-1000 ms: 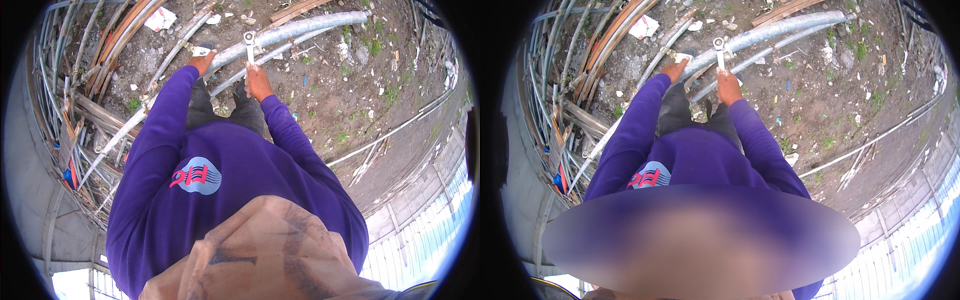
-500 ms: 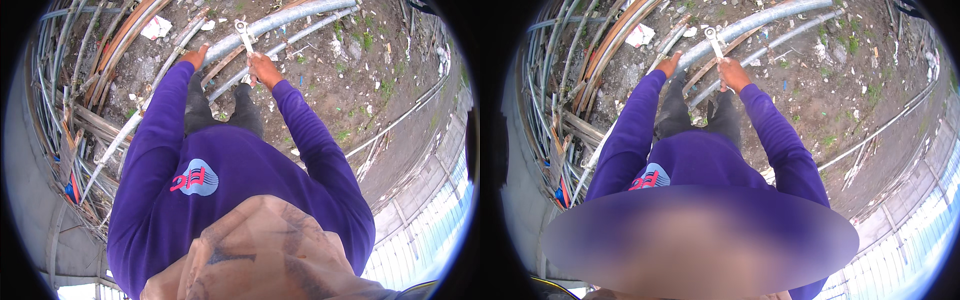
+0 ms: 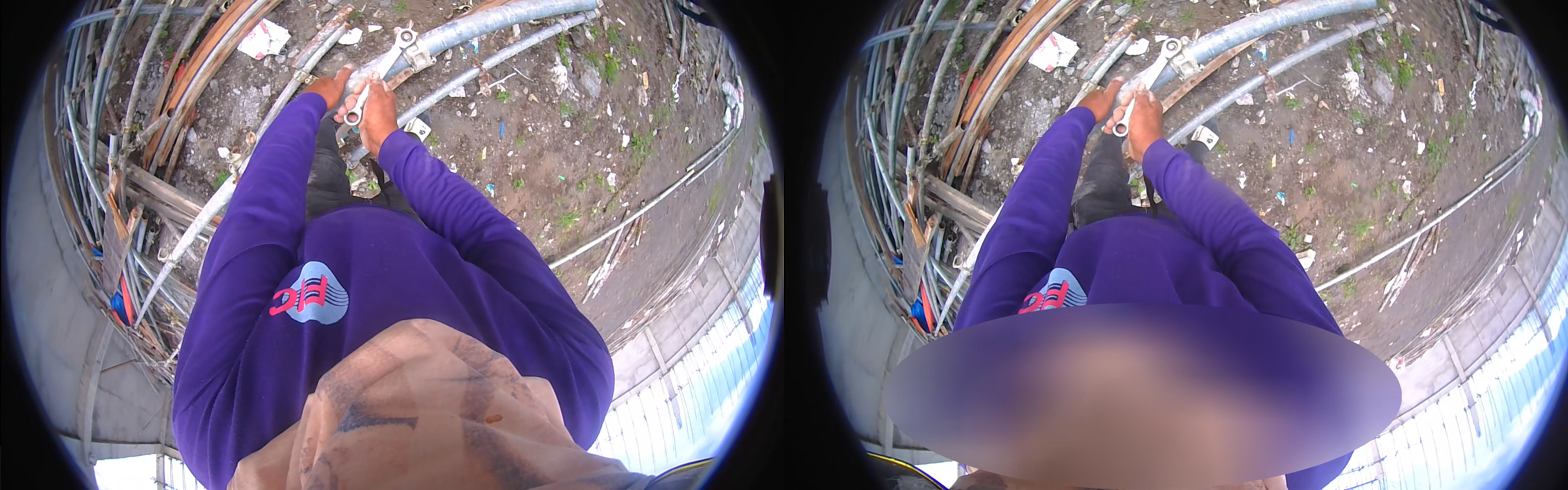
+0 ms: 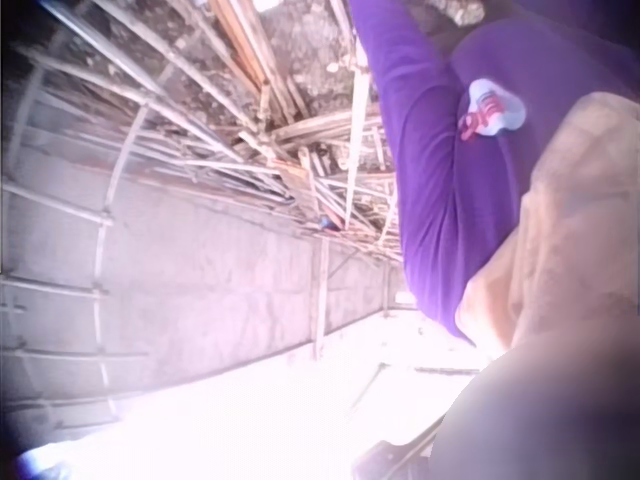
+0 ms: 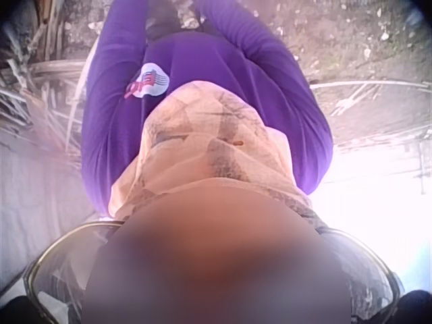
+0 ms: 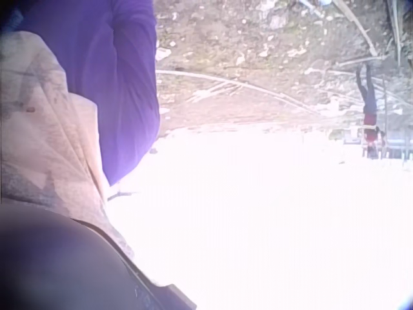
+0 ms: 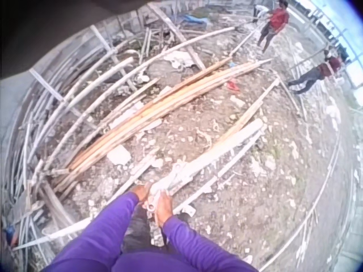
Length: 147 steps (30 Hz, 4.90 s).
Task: The person assembles a scaffolding frame by aligning two metal poles and securing them with a clamp. They tighten the clamp by hand and then use a wrench to further secure the connection. The person continues to adjust and tighten the clamp throughout the clip.
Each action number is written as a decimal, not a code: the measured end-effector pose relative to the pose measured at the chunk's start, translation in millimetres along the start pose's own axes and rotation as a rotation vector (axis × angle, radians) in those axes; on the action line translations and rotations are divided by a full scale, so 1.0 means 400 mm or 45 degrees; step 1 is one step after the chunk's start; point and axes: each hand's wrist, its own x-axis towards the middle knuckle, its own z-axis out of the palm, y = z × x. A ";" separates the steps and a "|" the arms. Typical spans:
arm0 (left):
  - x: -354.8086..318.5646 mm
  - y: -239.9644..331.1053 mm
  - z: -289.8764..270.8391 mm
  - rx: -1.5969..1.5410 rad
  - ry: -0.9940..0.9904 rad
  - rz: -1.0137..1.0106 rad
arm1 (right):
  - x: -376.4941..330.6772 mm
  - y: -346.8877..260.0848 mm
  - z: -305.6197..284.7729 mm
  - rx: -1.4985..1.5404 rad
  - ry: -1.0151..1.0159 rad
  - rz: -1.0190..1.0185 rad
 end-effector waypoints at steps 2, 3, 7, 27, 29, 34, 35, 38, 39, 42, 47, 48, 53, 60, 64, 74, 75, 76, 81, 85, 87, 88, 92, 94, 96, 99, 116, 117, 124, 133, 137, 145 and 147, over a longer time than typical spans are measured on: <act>-0.003 0.000 0.008 0.020 0.031 0.048 | -0.006 0.002 -0.001 -0.085 0.051 -0.043; -0.007 -0.001 0.012 0.025 0.036 0.068 | -0.009 0.005 -0.004 -0.122 0.087 -0.043; -0.008 0.001 0.021 -0.076 -0.164 -0.120 | -0.013 0.018 -0.041 -0.075 0.039 -0.034; -0.003 -0.025 0.128 -0.054 -0.137 -0.193 | -0.057 0.031 -0.131 0.050 -0.044 0.025; -0.011 -0.020 0.148 -0.054 -0.174 -0.178 | -0.114 -0.038 -0.147 -0.005 -0.066 0.125; -0.032 0.028 0.165 -0.007 -0.076 0.077 | -0.138 -0.485 -0.345 -2.324 -0.294 -0.302; -0.039 0.042 0.166 0.009 -0.061 0.007 | -0.100 -0.553 -0.366 -2.463 -0.463 -0.209; -0.047 0.063 0.158 0.024 0.000 -0.153 | -0.027 -0.609 -0.387 -2.638 -0.699 -0.293; -0.044 0.051 0.136 0.036 0.012 -0.162 | -0.016 -0.588 -0.380 -2.591 -0.614 -0.309; -0.027 -0.002 0.075 -0.015 0.057 -0.205 | -0.040 -0.487 -0.351 -2.060 -0.352 -0.062; 0.025 -0.055 0.041 -0.045 0.053 -0.259 | -0.126 -0.235 -0.296 -0.742 -0.243 0.073; 0.030 -0.047 0.056 -0.042 0.019 -0.274 | -0.120 -0.193 -0.282 -0.629 -0.195 0.082; 0.029 -0.018 0.099 -0.065 -0.069 -0.175 | -0.060 -0.052 -0.216 -0.368 -0.032 -0.031; 0.022 -0.012 0.062 -0.162 -0.014 -0.185 | -0.035 0.005 -0.149 -0.160 0.013 -0.017; 0.022 -0.027 0.053 0.000 -0.047 -0.076 | 0.008 0.052 -0.080 0.039 0.028 -0.012; -0.005 0.016 -0.017 -0.332 -0.260 -0.328 | 0.012 0.063 -0.032 0.093 0.119 0.030; -0.006 0.014 -0.024 -0.270 -0.272 -0.208 | 0.016 0.062 -0.026 0.097 0.108 0.032; -0.008 0.005 -0.031 -0.203 -0.275 -0.067 | 0.018 0.061 -0.022 0.109 0.080 0.034; 0.013 -0.040 -0.015 -0.245 -0.250 -0.081 | 0.029 0.046 -0.009 0.020 0.129 -0.007; 0.038 -0.046 0.021 -0.328 -0.227 -0.232 | 0.015 0.030 -0.037 -0.033 0.092 0.046; 0.030 -0.035 0.042 -0.387 -0.193 -0.279 | 0.003 0.031 -0.054 -0.009 0.052 -0.003; 0.023 -0.029 0.049 -0.383 -0.208 -0.263 | -0.004 0.032 -0.065 -0.023 0.113 0.026; -0.027 0.011 0.088 -0.256 -0.210 -0.056 | -0.043 0.045 -0.115 -0.064 0.084 0.030; -0.046 0.037 0.109 -0.061 -0.269 -0.017 | -0.073 0.048 -0.150 -0.056 0.050 0.046; -0.069 0.067 0.134 -0.203 -0.259 -0.212 | -0.108 0.050 -0.191 -0.033 0.025 0.073; -0.106 0.119 0.160 -0.388 -0.210 -0.421 | -0.153 0.060 -0.248 -0.020 -0.035 0.096; -0.178 0.181 0.139 -0.234 0.259 -0.353 | -0.224 -0.299 -0.439 -1.076 -0.331 0.329; -0.173 0.172 0.118 -0.126 0.175 -0.330 | -0.202 -0.304 -0.425 -1.099 -0.369 0.297; -0.116 0.133 0.063 -0.289 0.146 -0.407 | -0.151 -0.279 -0.355 -1.269 -0.092 0.120; -0.021 0.023 0.070 -0.329 0.097 -0.386 | -0.076 -0.128 -0.262 -0.620 0.046 0.041; -0.036 0.032 0.054 -0.336 0.066 -0.337 | -0.060 -0.014 -0.125 -0.179 0.052 0.024; -0.035 0.004 0.034 -0.391 0.007 -0.285 | -0.015 0.031 -0.090 -0.016 -0.030 -0.016; -0.049 0.010 0.040 -0.448 0.043 -0.304 | -0.027 0.032 -0.116 -0.011 -0.087 -0.021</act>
